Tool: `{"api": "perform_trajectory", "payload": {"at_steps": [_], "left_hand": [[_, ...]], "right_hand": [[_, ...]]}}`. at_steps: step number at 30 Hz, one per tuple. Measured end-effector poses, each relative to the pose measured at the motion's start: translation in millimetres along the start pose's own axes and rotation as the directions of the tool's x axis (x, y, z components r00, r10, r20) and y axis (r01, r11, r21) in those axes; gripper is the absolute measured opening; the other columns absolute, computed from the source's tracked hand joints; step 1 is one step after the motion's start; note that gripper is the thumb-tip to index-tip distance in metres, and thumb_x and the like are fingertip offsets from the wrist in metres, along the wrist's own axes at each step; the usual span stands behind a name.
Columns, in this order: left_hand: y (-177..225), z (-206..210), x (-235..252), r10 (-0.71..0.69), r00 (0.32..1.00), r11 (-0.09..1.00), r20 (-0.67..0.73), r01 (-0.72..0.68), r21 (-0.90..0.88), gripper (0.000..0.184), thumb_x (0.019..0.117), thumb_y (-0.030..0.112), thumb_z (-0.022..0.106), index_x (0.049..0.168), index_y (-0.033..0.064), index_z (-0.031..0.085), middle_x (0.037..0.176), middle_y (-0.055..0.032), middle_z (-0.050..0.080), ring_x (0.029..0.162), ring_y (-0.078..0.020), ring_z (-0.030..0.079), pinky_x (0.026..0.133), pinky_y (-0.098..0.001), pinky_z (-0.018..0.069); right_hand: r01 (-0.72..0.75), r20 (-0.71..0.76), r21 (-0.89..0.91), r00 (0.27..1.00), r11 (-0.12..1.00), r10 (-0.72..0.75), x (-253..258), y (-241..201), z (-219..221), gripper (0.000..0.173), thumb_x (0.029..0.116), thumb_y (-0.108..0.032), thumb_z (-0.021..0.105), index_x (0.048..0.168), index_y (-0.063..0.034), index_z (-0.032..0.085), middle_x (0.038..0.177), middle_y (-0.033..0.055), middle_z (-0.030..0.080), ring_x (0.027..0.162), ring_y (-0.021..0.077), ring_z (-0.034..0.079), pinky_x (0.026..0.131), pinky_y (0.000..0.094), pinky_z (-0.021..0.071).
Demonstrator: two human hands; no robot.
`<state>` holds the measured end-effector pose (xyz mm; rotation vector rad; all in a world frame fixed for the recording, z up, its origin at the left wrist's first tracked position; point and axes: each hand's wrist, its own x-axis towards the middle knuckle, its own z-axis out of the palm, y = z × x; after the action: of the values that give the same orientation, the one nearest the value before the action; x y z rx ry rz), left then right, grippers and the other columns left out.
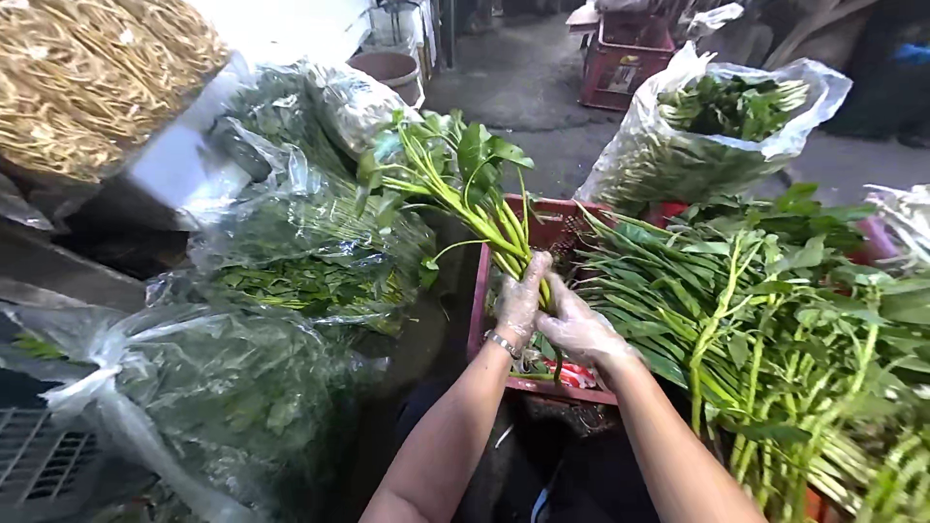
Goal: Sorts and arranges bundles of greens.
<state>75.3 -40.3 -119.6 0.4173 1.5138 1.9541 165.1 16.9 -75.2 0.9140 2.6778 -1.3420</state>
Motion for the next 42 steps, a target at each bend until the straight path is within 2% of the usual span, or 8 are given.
{"api": "perform_trajectory", "payload": {"at_steps": [8,11,14,17,19,24,34,42], "left_hand": [[13.5,-28.4,1.0,-0.141,0.982,0.938,0.124,0.092,0.334,0.059,0.1008,0.048,0.06,0.146,0.0112,0.05,0.135,-0.0135,0.061,0.123,-0.0237,0.058,0.104,-0.0464,0.0475],[47.0,-52.4,-16.9,-0.358,0.862,0.682,0.358,-0.02,0.731,0.054,0.0946,0.04,0.072,0.134,0.0046,0.061,0.124,-0.0152,0.069,0.114,-0.0267,0.066,0.101,-0.0502,0.0509],[70.8,-52.5,-42.3,0.019,0.869,0.398,0.494,-0.459,0.794,0.043,0.0888,0.032,0.08,0.127,0.0143,0.069,0.118,-0.0061,0.072,0.107,-0.021,0.068,0.096,-0.0487,0.0532],[75.8,-36.7,-22.0,0.028,0.749,-0.067,0.662,-0.659,0.749,0.1,0.0728,0.033,0.092,0.157,0.0201,0.04,0.15,-0.0151,0.052,0.143,-0.0377,0.044,0.118,-0.0688,0.0192],[65.4,-29.2,-5.3,-0.137,0.753,-0.169,0.644,-0.658,0.734,0.107,0.076,0.022,0.09,0.163,0.0191,0.028,0.14,-0.0187,0.06,0.131,-0.0416,0.055,0.114,-0.0725,0.0261],[64.6,-35.0,19.9,-0.373,0.827,-0.095,0.42,-0.485,0.87,0.072,0.092,0.019,0.075,0.152,0.0072,0.037,0.117,-0.0277,0.067,0.111,-0.0491,0.064,0.096,-0.0701,0.045],[53.1,-72.1,45.0,-0.396,0.78,0.38,0.484,-0.341,0.86,0.041,0.0896,0.02,0.079,0.124,0.007,0.061,0.102,-0.0136,0.067,0.086,-0.0237,0.066,0.078,-0.0473,0.0555],[40.6,-104.4,56.9,-0.43,0.807,0.234,0.405,-0.333,0.913,0.05,0.0938,0.031,0.073,0.137,0.0125,0.055,0.106,-0.0166,0.068,0.086,-0.0276,0.069,0.076,-0.0521,0.0577]], "right_hand": [[0.054,0.16,-0.352,0.987,0.934,0.003,28.9,-13.8,-29.5,0.037,0.1038,-0.022,0.061,0.138,-0.008,0.059,0.121,0.0222,0.067,0.114,0.0406,0.064,0.097,0.0663,0.0471],[0.018,0.193,-0.434,0.978,0.901,0.074,34.8,-10.9,-45.9,0.029,0.1011,-0.024,0.066,0.125,-0.0087,0.066,0.113,0.0195,0.069,0.106,0.0389,0.065,0.091,0.0666,0.0469],[0.04,0.272,-0.548,0.953,0.835,0.132,38.3,-9.3,-51.2,0.03,0.1004,-0.028,0.066,0.123,-0.0088,0.067,0.114,0.0196,0.069,0.111,0.0395,0.064,0.093,0.0675,0.0453],[0.074,0.306,-0.576,0.943,0.814,0.131,35.3,-11.1,-43.6,0.033,0.0968,-0.031,0.071,0.122,-0.0095,0.068,0.111,0.0198,0.07,0.108,0.04,0.066,0.09,0.0685,0.0475],[0.094,0.346,-0.557,0.93,0.825,0.127,32.2,-16.7,-40.2,0.032,0.0961,-0.03,0.072,0.119,-0.0078,0.068,0.109,0.0187,0.069,0.106,0.0379,0.066,0.088,0.0654,0.0482],[0.228,0.044,-0.708,0.959,0.668,-0.281,16.0,-14.6,-32.4,0.048,0.0893,-0.04,0.077,0.123,-0.0074,0.068,0.117,0.0221,0.069,0.113,0.0447,0.064,0.097,0.0691,0.0443],[0.453,-0.316,-0.695,0.505,0.559,-0.803,34.5,32.6,17.6,0.015,0.0871,-0.025,0.077,0.1,-0.017,0.076,0.118,0.0131,0.072,0.12,0.0371,0.065,0.109,0.0721,0.036],[0.211,-0.407,-0.576,0.763,0.789,-0.502,12.0,-0.7,31.5,0.024,0.0955,-0.027,0.069,0.118,-0.0288,0.077,0.133,-0.0024,0.069,0.132,0.0234,0.058,0.12,0.0653,0.0239]]}}
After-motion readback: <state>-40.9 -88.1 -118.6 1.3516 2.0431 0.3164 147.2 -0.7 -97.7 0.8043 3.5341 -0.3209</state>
